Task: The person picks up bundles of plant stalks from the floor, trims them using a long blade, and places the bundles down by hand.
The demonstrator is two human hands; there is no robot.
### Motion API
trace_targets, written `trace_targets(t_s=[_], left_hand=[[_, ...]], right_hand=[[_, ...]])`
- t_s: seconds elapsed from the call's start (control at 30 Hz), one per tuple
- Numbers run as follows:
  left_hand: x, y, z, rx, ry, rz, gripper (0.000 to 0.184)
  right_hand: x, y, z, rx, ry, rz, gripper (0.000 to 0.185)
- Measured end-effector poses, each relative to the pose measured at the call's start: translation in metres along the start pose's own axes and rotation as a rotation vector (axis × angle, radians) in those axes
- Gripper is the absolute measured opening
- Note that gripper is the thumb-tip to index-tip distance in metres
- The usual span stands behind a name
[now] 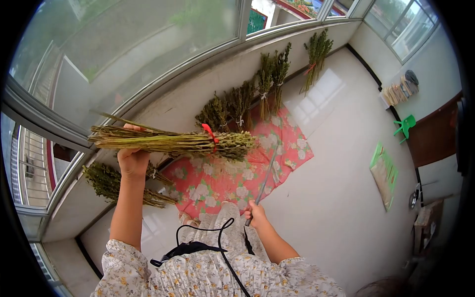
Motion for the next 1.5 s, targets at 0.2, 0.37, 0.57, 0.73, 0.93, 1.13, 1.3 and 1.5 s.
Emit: trace_targets(t_s=[0.2, 0.37, 0.57, 0.73, 0.93, 1.13, 1.3, 1.5], left_hand=[[0.053, -0.007, 0.015, -0.058, -0.162, 0.247, 0.042], [0.074, 0.012, 0.03, -0.141, -0.182, 0.304, 0.044], [0.079, 0.053, 0.05, -0.148, -0.179, 0.334, 0.049], [0.066, 0.11, 0.081, 0.019, -0.068, 0.296, 0.061], [0.052, 0.156, 0.106, 0.065, 0.119, 0.278, 0.064], [0.044, 0.204, 0.146, -0.378, 0.9, -1.179, 0.06], [0.04, 0.079, 0.085, -0.417, 0.104, -1.215, 0.096], [-0.012, 0.114, 0.088, -0.237, 0.021, -0.878, 0.112]], right_hand=[[-0.02, -0.052, -0.019, -0.322, -0.108, 0.535, 0.07], [-0.058, -0.151, 0.022, -0.727, 0.091, -0.08, 0.064], [-0.053, -0.198, 0.019, -1.002, 0.11, -0.377, 0.053], [-0.041, -0.202, 0.006, -0.89, 0.118, -0.412, 0.03], [-0.045, -0.219, 0.025, -0.866, 0.296, -0.209, 0.026], [-0.043, -0.238, 0.041, -0.66, 0.355, -0.049, 0.017], [-0.004, -0.237, 0.025, -0.51, 0.64, 0.309, 0.009], [0.06, -0.243, 0.0, -0.44, 0.725, 0.891, 0.01]])
Point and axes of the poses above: each hand's wrist, its own z-axis away from the middle knuckle, its own y-axis out of the back of the hand, x = y × z, the point moved 1 cm from there along -z, towards the middle knuckle, and after that the axes turned 2 degrees about -z, right-handed, at the moved point
